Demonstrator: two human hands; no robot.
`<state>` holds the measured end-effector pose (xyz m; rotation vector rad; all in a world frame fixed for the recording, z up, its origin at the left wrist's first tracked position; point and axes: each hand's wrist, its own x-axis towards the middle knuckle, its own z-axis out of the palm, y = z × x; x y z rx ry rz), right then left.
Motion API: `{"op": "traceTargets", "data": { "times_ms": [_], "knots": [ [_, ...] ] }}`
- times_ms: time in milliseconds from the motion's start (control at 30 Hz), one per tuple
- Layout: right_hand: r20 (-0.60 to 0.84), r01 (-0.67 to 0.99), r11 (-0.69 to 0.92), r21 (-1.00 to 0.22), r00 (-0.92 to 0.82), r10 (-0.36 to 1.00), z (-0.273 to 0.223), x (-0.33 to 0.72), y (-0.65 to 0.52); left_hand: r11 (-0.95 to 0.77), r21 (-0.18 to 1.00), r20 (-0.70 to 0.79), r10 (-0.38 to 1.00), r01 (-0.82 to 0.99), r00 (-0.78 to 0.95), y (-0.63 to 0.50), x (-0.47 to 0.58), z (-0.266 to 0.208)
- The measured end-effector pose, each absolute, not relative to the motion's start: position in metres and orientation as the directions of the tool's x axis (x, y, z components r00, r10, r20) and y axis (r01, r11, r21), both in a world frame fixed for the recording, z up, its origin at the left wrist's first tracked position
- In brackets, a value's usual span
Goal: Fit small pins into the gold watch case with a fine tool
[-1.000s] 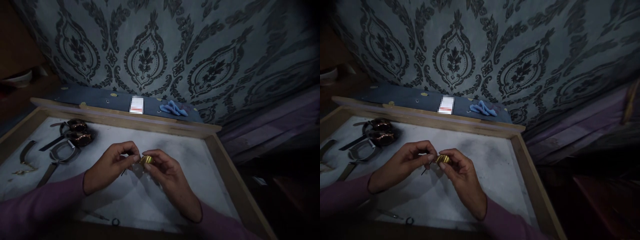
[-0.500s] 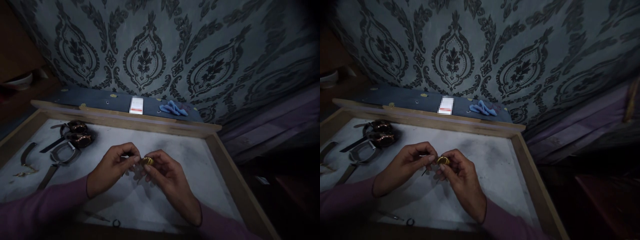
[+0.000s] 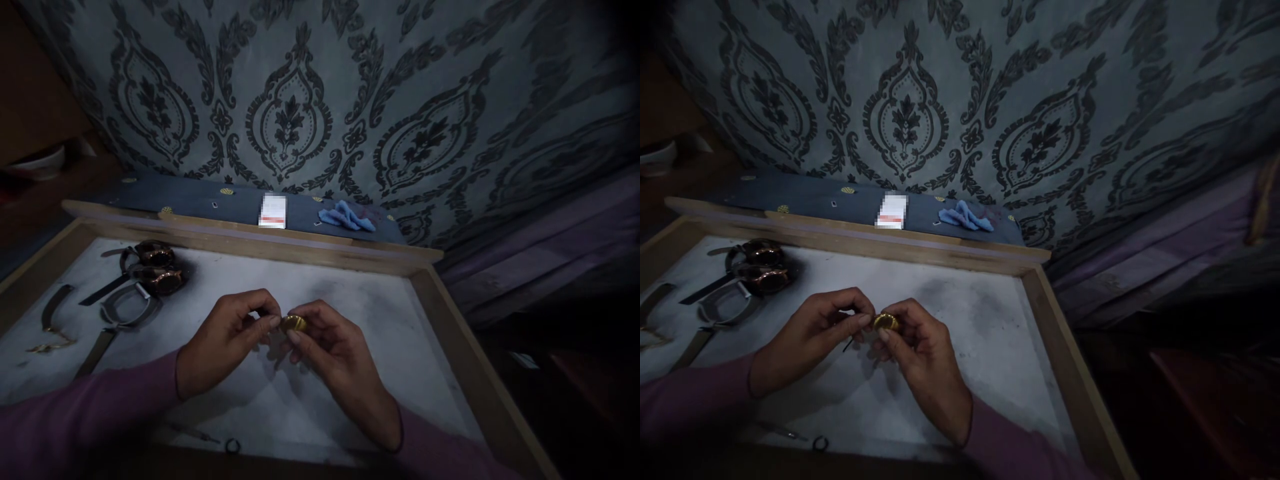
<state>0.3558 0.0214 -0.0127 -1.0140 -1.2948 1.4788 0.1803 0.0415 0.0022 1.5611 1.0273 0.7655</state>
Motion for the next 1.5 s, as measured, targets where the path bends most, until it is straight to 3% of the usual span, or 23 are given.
{"op": "traceTargets", "data": {
  "times_ms": [300, 500, 833, 1200, 1500],
  "knots": [
    [0.001, -0.075, -0.019, -0.997, -0.267, 0.964, -0.0114, 0.3561, 0.0192, -0.372, 0.84, 0.136, 0.849, 0.394, 0.51, 0.042, 0.1765, 0.0074],
    [-0.016, -0.086, -0.041, -0.995, -0.266, 0.964, -0.0075, 0.3549, 0.0191, -0.448, 0.782, 0.17, 0.823, 0.433, 0.542, 0.0421, 0.1769, 0.0098],
    [-0.047, -0.11, -0.078, -0.991, -0.258, 0.965, -0.0088, 0.3534, 0.0173, -0.43, 0.786, 0.16, 0.835, 0.445, 0.526, 0.0411, 0.1784, 0.0065],
    [-0.038, -0.092, -0.062, -0.994, -0.242, 0.969, -0.0151, 0.354, 0.0173, -0.177, 0.904, -0.013, 0.898, 0.39, 0.439, 0.0419, 0.1813, 0.007],
    [-0.053, -0.088, -0.077, -0.993, -0.243, 0.969, -0.0128, 0.3523, 0.0169, -0.209, 0.894, 0.009, 0.893, 0.397, 0.45, 0.0416, 0.1802, 0.0036]
  ]
}}
